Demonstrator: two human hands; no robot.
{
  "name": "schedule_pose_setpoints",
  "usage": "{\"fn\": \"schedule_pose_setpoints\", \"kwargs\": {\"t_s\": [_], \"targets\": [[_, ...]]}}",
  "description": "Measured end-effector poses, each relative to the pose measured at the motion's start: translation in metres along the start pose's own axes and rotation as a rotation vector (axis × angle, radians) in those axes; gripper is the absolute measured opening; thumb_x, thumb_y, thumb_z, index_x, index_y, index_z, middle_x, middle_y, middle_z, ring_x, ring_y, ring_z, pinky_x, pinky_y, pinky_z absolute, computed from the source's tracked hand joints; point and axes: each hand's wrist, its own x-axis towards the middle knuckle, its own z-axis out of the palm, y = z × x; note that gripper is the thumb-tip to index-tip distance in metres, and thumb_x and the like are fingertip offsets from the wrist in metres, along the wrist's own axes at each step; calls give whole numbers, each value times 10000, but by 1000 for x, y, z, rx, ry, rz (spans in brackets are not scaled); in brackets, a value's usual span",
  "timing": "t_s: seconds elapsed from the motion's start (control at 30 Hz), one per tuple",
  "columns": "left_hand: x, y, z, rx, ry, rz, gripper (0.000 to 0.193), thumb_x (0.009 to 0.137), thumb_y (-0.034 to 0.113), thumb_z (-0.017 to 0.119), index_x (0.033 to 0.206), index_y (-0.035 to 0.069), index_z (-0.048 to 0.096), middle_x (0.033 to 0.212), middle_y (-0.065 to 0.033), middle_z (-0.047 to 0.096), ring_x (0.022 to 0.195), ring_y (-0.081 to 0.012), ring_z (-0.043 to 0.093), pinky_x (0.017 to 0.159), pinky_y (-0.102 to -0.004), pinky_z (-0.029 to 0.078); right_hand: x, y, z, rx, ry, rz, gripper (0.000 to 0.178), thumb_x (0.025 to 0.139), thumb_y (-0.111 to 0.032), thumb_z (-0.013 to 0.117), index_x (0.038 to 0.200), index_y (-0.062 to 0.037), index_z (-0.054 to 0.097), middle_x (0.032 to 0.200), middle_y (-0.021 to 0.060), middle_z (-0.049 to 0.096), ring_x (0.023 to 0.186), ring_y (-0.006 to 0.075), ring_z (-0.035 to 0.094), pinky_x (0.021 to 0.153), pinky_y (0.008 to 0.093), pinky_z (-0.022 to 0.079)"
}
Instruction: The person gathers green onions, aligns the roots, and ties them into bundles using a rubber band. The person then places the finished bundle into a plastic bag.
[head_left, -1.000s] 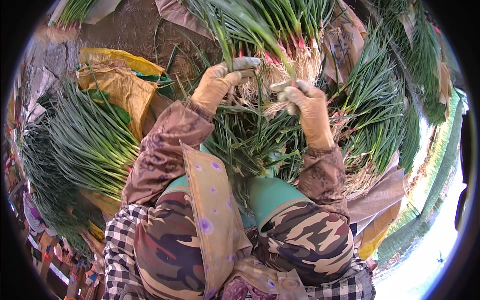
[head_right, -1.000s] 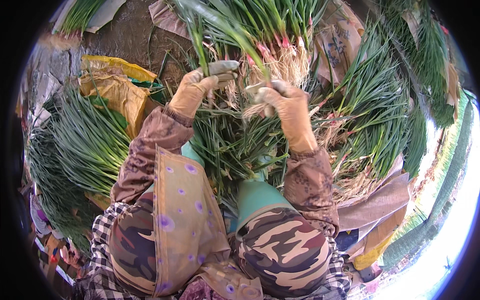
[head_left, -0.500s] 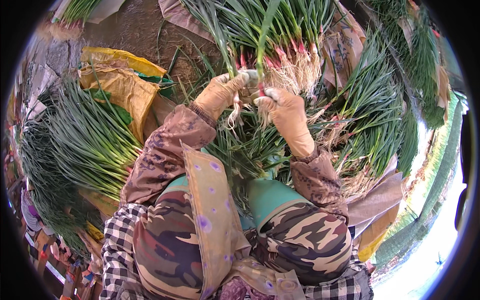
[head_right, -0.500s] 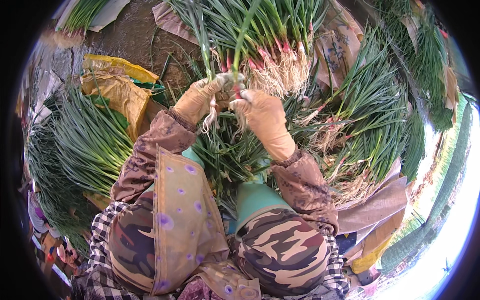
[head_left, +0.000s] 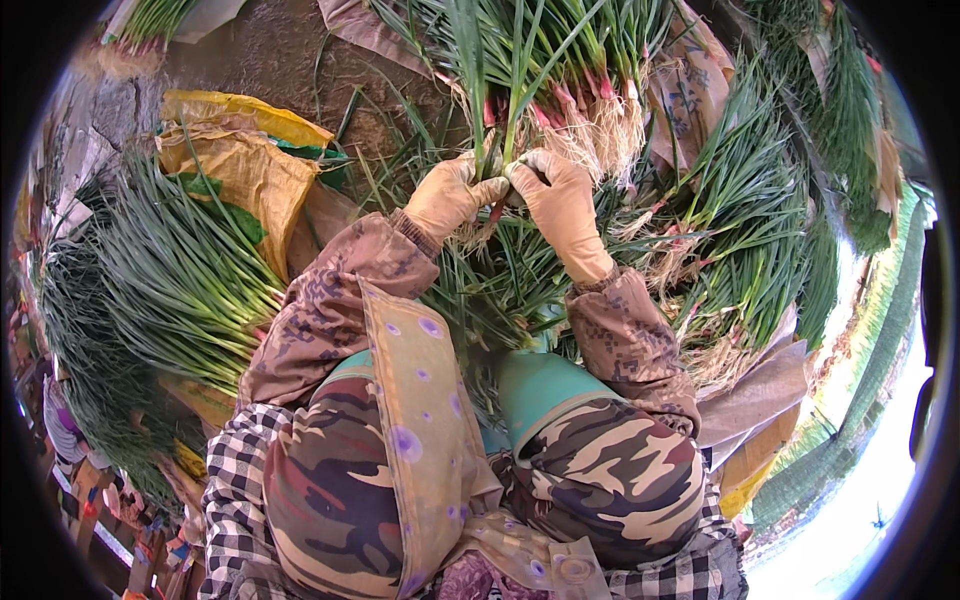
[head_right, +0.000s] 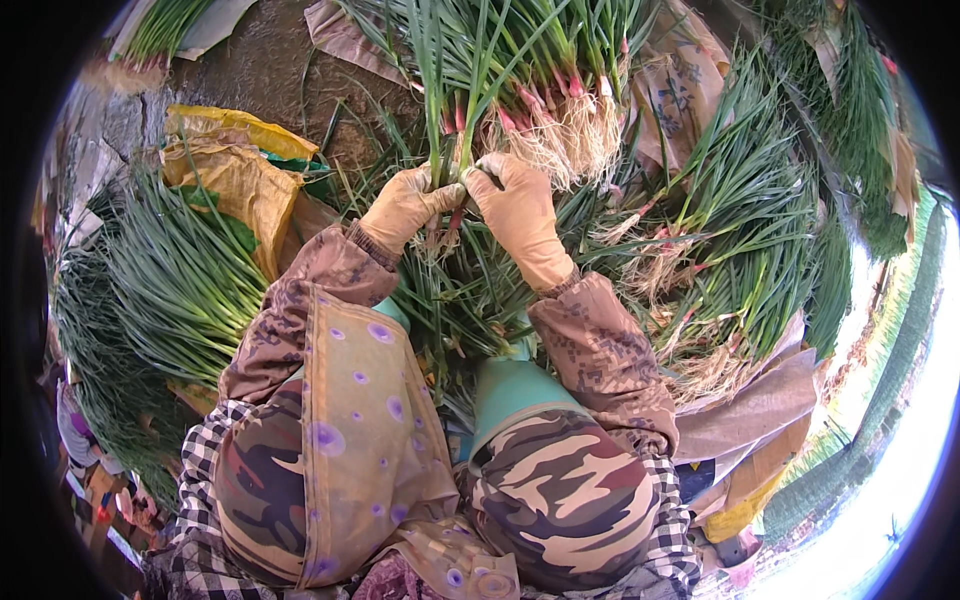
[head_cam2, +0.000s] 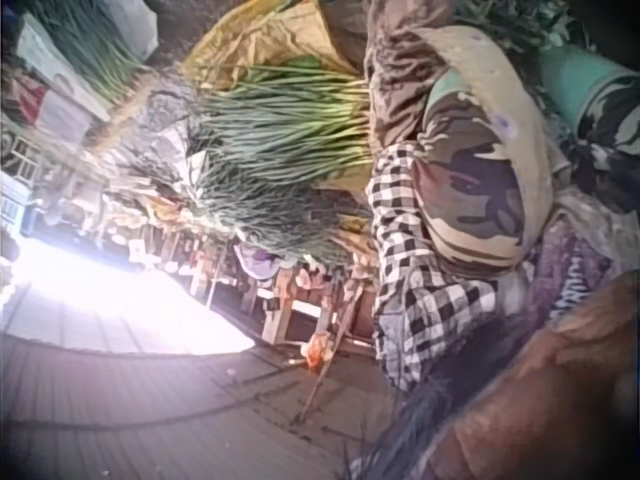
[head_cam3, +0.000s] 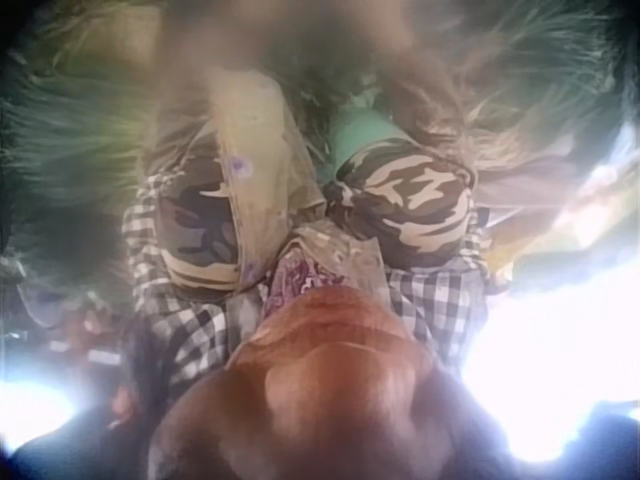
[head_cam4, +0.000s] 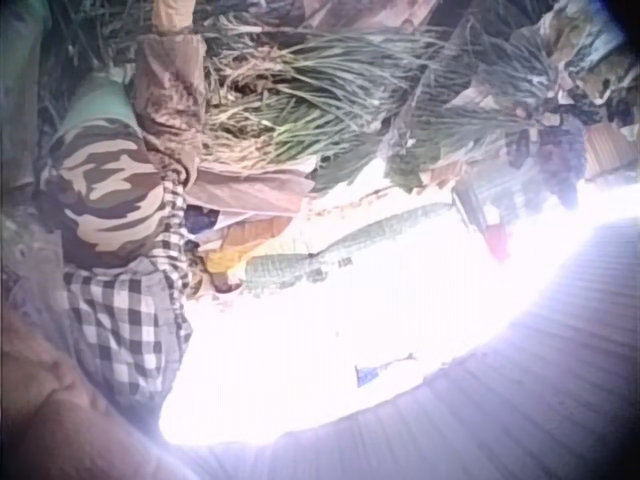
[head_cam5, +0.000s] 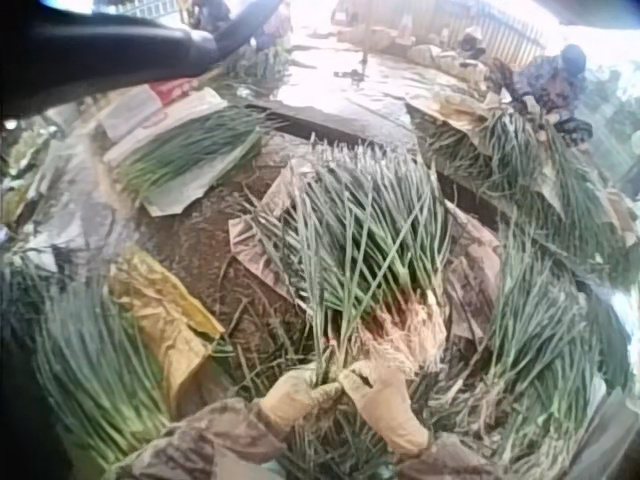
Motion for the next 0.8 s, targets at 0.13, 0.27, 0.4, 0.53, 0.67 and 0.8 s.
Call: {"fn": "schedule_pose_setpoints", "kwargs": {"t_s": [0.13, 0.27, 0.4, 0.53, 0.67, 0.8], "targets": [[-4, 6, -2, -145, -94, 97, 365, 915, 217, 588, 1214, 10, 565, 928, -2, 674, 632, -54, 572, 518, -173, 420, 10, 28, -13, 496, 157, 627, 126, 839, -59, 582, 894, -47, 694, 694, 19, 611, 569, 74, 510, 469, 212, 383], [11, -4, -25, -549, -100, 26, 304, 923, 200, 555, 1129, -17, 607, 1271, -131, 549, 989, -177, 575, 708, -287, 541, -13, 51, -29, 46, -305, 615, 372, 830, -251, 703, 1114, -19, 642, 836, 93, 685, 612, 110, 574, 541, 249, 479], [11, -7, -33, -728, -169, 73, 328, 937, 202, 516, 1140, -47, 584, 1363, -169, 462, 1271, -305, 435, 949, -369, 476, -14, 11, -14, 315, -301, 204, 464, 827, -196, 703, 1227, -6, 563, 993, 75, 665, 836, 125, 610, 689, 263, 520], [13, 2, -22, -773, -186, 105, 352, 937, 216, 515, 1155, -55, 567, 1379, -186, 436, 1288, -328, 411, 1089, -431, 349, -25, 17, 32, 367, -706, 259, 244, 828, -146, 687, 1033, -19, 646, 912, 75, 680, 799, 143, 617, 713, 293, 521], [17, 9, -40, -739, -142, 207, 455, 925, 231, 537, 1263, -68, 474, 1375, -193, 436, 1305, -310, 392, 1118, -429, 304, -77, 56, 62, 335, -987, 389, 129, 874, -132, 586, 923, -57, 680, 819, 39, 688, 694, 163, 643, 604, 309, 523], [11, 17, -50, -807, -80, 55, 392, 926, 119, 510, 1246, -101, 466, 1220, -245, 540, 1157, -302, 536, 954, -387, 499, -114, 85, 77, -791, -1362, -191, 261, 771, -307, 623, 825, -66, 709, 858, 119, 693, 731, 311, 663, 621, 385, 531]]}}
